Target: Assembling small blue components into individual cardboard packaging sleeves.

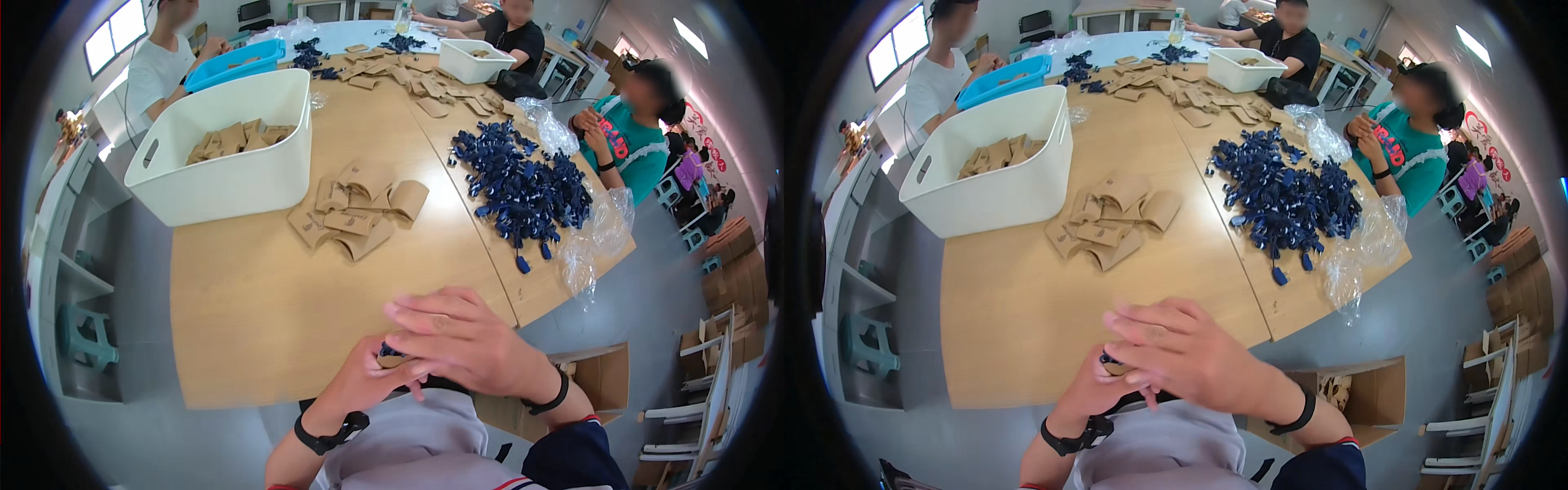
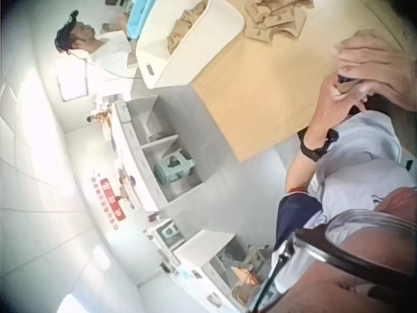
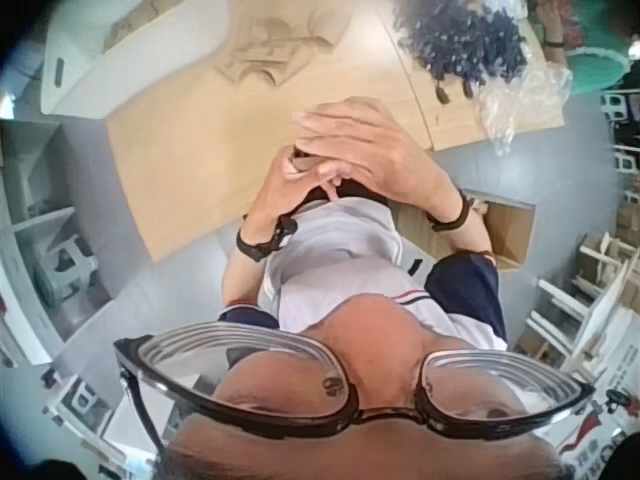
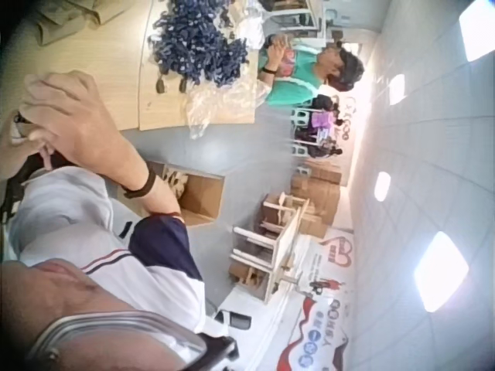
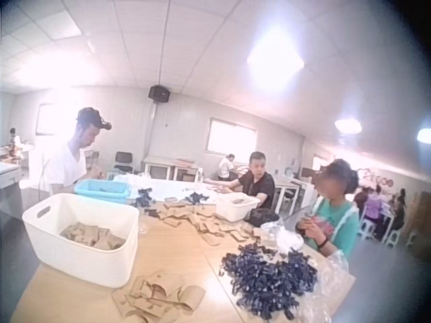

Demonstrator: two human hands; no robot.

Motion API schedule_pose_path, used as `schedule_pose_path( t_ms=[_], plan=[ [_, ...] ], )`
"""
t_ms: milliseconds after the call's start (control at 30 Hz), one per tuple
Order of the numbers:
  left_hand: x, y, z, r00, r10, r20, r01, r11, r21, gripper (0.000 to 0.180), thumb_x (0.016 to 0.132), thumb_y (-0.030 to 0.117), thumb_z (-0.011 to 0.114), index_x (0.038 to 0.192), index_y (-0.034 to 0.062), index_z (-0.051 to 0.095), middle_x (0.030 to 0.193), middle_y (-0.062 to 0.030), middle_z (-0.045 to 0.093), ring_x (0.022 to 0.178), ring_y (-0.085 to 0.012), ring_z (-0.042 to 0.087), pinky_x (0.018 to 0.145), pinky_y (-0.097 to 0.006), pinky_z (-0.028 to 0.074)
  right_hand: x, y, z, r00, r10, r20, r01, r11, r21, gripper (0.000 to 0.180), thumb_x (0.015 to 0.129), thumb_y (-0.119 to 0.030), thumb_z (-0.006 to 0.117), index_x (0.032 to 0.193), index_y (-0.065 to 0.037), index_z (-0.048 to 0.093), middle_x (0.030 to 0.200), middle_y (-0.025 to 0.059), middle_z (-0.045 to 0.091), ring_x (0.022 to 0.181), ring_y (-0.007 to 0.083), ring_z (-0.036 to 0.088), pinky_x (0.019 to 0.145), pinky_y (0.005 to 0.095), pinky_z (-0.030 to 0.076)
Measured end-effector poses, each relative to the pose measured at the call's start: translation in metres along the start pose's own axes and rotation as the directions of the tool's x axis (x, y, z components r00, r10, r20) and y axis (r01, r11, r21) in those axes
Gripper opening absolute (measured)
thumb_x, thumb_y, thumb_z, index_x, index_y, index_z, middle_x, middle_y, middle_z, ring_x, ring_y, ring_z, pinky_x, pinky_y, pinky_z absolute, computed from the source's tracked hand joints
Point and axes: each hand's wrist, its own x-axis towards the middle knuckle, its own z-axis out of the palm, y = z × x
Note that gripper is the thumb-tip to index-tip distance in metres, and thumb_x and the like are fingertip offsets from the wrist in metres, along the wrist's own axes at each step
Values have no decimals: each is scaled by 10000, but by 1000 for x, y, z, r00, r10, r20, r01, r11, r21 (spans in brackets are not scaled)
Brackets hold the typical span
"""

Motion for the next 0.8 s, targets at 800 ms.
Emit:
schedule_pose_path(
  t_ms=[800],
  plan=[
    [-3, -7, -3, 985, -25, -168, -8, 981, -193, 432, 1019, 272, 434, 1251, -91, 464, 1260, -244, 566, 1084, -344, 624, 914, -405, 546, -33, 13, 20, 947, 252, -199, -232, 966, 117, 380, 781, -138, 760, 1143, -98, 652, 924, 57, 675, 751, 231, 630, 654, 329, 508]
  ],
)
